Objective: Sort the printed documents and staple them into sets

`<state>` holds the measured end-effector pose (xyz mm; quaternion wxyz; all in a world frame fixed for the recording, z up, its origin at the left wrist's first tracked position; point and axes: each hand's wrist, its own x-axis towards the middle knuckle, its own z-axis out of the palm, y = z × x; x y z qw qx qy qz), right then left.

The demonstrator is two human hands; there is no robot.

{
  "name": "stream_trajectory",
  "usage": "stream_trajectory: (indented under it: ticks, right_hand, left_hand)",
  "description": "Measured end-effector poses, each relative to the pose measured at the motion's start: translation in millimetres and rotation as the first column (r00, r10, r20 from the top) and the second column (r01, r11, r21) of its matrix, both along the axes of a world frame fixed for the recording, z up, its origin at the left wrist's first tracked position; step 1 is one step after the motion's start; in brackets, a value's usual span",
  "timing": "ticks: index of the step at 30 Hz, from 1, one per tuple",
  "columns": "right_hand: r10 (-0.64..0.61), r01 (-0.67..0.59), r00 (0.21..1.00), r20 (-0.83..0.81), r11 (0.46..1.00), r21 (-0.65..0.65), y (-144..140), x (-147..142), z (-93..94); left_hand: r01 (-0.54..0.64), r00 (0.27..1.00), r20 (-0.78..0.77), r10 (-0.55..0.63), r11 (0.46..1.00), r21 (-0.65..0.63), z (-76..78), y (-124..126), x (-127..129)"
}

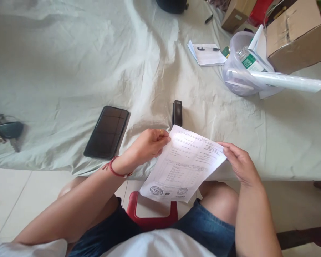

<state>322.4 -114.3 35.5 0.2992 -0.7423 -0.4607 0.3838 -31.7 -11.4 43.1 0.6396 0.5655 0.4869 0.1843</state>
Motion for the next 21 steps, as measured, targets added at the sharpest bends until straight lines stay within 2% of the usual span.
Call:
stream_trajectory:
  ticks: [2,4,6,9,12,16,18,21]
  right_hand:
    - [-0.086,0.100,0.979,-0.187,0.993,0.067,-11,0,-4.9]
    - [-0.086,0.122,0.947,-0.308,0.987,0.101,-16,-9,-11.8]
    - [-0.049,0.087,0.933,-0.356,0.992,0.090,-15,-22,-17.8]
    - [-0.020,0.037,0.928,-0.372,0.999,0.039,-4,-42,-22.1]
    - [-0.008,0.022,0.925,-0.379,0.999,0.034,13,-55,-24.4]
    - [0.006,0.020,0.922,-0.387,0.998,0.062,29,-63,-35.8]
    - [-0.022,0.063,0.929,-0.369,0.993,0.097,31,-63,-44.4]
    - [-0.075,0.129,0.944,-0.320,0.980,0.151,28,-60,-53.5]
  left_hand:
    - [-0.043,0.998,0.040,0.046,0.995,-0.086,2.6,1,-2]
    - [-0.097,0.991,0.075,0.108,0.985,-0.139,3.5,1,-4]
    - [-0.155,0.980,0.103,0.171,0.977,-0.144,3.6,1,-7]
    - [-0.224,0.968,0.100,0.232,0.971,-0.087,4.2,2,-14]
    - [-0.244,0.970,-0.006,0.244,0.969,0.038,4.2,4,-24]
    - [-0.164,0.939,-0.241,0.245,0.935,0.314,0.4,9,-37]
    - [-0.147,0.878,-0.359,0.317,0.891,0.429,-0.3,10,-43]
    - [-0.154,0.698,-0.514,0.498,0.805,0.572,4.0,11,-54]
